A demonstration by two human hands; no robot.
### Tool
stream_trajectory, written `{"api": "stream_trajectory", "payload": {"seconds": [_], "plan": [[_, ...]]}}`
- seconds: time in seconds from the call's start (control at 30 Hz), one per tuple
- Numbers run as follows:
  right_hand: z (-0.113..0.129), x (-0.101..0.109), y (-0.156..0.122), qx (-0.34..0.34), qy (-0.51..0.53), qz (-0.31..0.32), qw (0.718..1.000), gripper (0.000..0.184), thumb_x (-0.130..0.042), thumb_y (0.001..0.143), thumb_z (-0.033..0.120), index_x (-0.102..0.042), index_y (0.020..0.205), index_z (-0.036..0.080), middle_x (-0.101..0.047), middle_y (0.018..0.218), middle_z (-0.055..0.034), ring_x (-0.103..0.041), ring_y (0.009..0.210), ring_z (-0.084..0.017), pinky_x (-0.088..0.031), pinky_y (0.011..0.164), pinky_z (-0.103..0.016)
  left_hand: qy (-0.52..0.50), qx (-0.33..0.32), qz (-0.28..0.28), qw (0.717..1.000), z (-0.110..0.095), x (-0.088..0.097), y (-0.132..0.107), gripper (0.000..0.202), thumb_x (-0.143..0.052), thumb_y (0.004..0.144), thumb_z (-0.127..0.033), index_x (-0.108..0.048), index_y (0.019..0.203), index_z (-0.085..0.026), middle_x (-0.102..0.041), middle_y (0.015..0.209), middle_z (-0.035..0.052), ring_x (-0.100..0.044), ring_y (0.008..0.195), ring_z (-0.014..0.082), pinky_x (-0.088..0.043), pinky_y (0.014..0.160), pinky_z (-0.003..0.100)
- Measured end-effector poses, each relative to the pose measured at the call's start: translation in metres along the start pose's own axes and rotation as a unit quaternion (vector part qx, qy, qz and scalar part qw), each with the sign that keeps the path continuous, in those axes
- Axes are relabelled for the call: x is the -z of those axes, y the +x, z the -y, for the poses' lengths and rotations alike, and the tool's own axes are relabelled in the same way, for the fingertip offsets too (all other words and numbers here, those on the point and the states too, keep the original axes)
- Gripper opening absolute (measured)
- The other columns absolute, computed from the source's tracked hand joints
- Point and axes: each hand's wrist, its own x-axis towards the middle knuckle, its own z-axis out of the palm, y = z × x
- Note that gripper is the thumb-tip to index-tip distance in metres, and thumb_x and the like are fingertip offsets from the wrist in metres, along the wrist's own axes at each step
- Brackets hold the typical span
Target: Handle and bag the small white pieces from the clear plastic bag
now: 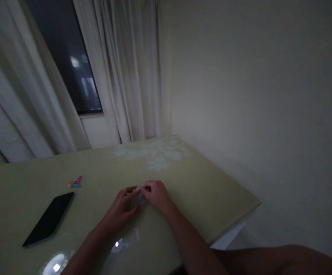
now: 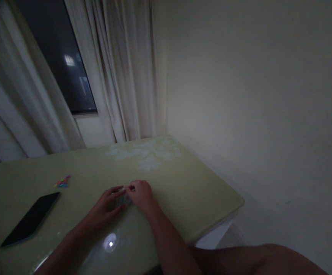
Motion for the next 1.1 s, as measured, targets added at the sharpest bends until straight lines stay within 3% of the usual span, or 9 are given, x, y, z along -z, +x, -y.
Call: {"api": "stream_trajectory", "payload": {"seconds": [0.13, 0.3, 0.43, 0.53, 0.63, 0.8, 0.87, 1.0, 1.1], "plan": [[0.009, 0.002, -0.004, -0.005, -0.069, 0.021, 0.997, 0.021, -0.067, 0.098, 0.035, -0.082, 0.094, 0.022, -0.079, 0.093, -0.0069, -0.072, 0.086, -0.021, -0.050, 0.078, -0.028, 0.005, 0.002, 0.008, 1.000, 0.000, 0.000, 0.002, 0.047, -0.070, 0.090, -0.037, -0.071, 0.136, -0.030, -0.066, 0.144, 0.0119, -0.062, 0.132, 0.0326, -0.050, 0.113, 0.051], [0.002, -0.006, -0.009, 0.116, -0.074, 0.032, 0.990, 0.031, -0.069, 0.097, 0.044, -0.073, 0.122, 0.025, -0.069, 0.120, -0.0071, -0.066, 0.109, -0.022, -0.051, 0.093, -0.030, 0.004, 0.013, -0.020, 1.000, 0.019, -0.010, 0.000, 0.057, -0.070, 0.090, -0.038, -0.062, 0.146, -0.027, -0.066, 0.146, 0.0123, -0.062, 0.133, 0.0335, -0.050, 0.113, 0.054], [-0.002, -0.009, -0.010, 0.137, -0.106, 0.018, 0.985, 0.043, -0.073, 0.092, 0.058, -0.074, 0.120, 0.025, -0.067, 0.120, -0.0088, -0.063, 0.112, -0.027, -0.049, 0.100, -0.039, 0.015, 0.014, -0.061, 0.998, 0.034, -0.017, -0.002, 0.065, -0.068, 0.090, -0.033, -0.054, 0.152, -0.025, -0.065, 0.147, 0.0121, -0.062, 0.134, 0.0317, -0.050, 0.113, 0.051], [-0.003, -0.006, -0.009, 0.109, -0.121, -0.004, 0.987, 0.048, -0.075, 0.089, 0.058, -0.072, 0.123, 0.024, -0.067, 0.124, -0.0103, -0.062, 0.115, -0.029, -0.047, 0.103, -0.043, 0.025, 0.007, -0.056, 0.998, 0.035, -0.018, -0.002, 0.062, -0.068, 0.090, -0.037, -0.056, 0.150, -0.025, -0.065, 0.148, 0.0112, -0.061, 0.135, 0.0315, -0.050, 0.114, 0.051], [-0.010, 0.001, -0.006, 0.039, -0.137, -0.038, 0.989, 0.040, -0.073, 0.092, 0.043, -0.071, 0.127, 0.024, -0.068, 0.130, -0.0108, -0.061, 0.119, -0.030, -0.046, 0.106, -0.044, 0.038, 0.024, -0.056, 0.997, 0.031, -0.017, -0.002, 0.060, -0.067, 0.092, -0.042, -0.057, 0.149, -0.025, -0.065, 0.148, 0.0100, -0.062, 0.135, 0.0307, -0.051, 0.114, 0.051], [-0.047, 0.019, 0.002, -0.130, -0.163, -0.124, 0.970, 0.041, -0.056, 0.100, 0.023, -0.065, 0.139, 0.020, -0.061, 0.147, -0.0136, -0.058, 0.130, -0.031, -0.045, 0.109, -0.046, 0.059, 0.014, -0.034, 0.998, 0.027, -0.018, -0.002, 0.054, -0.064, 0.096, -0.042, -0.059, 0.147, -0.026, -0.065, 0.148, 0.0094, -0.062, 0.135, 0.0300, -0.052, 0.114, 0.051], [-0.063, 0.023, 0.005, -0.166, -0.167, -0.158, 0.959, 0.044, -0.052, 0.101, 0.020, -0.063, 0.143, 0.020, -0.057, 0.153, -0.0134, -0.055, 0.136, -0.031, -0.043, 0.111, -0.047, 0.062, 0.001, -0.018, 0.998, 0.026, -0.018, -0.002, 0.050, -0.061, 0.098, -0.041, -0.060, 0.145, -0.024, -0.067, 0.146, 0.0104, -0.063, 0.133, 0.0298, -0.052, 0.113, 0.051], [-0.075, 0.021, 0.007, -0.172, -0.174, -0.198, 0.949, 0.048, -0.051, 0.101, 0.018, -0.060, 0.148, 0.020, -0.051, 0.159, -0.0139, -0.040, 0.151, -0.034, -0.032, 0.120, -0.052, 0.068, -0.024, 0.002, 0.997, 0.019, -0.016, -0.003, 0.045, -0.058, 0.100, -0.040, -0.064, 0.142, -0.023, -0.068, 0.144, 0.0111, -0.065, 0.131, 0.0287, -0.053, 0.112, 0.050], [-0.060, 0.018, 0.008, -0.115, -0.162, -0.197, 0.960, 0.052, -0.052, 0.102, 0.019, -0.053, 0.154, 0.017, -0.044, 0.164, -0.0154, -0.035, 0.154, -0.033, -0.027, 0.124, -0.052, 0.072, -0.039, 0.021, 0.996, 0.008, -0.013, -0.002, 0.045, -0.059, 0.101, -0.041, -0.063, 0.143, -0.025, -0.068, 0.145, 0.0108, -0.066, 0.130, 0.0283, -0.054, 0.112, 0.049]]}}
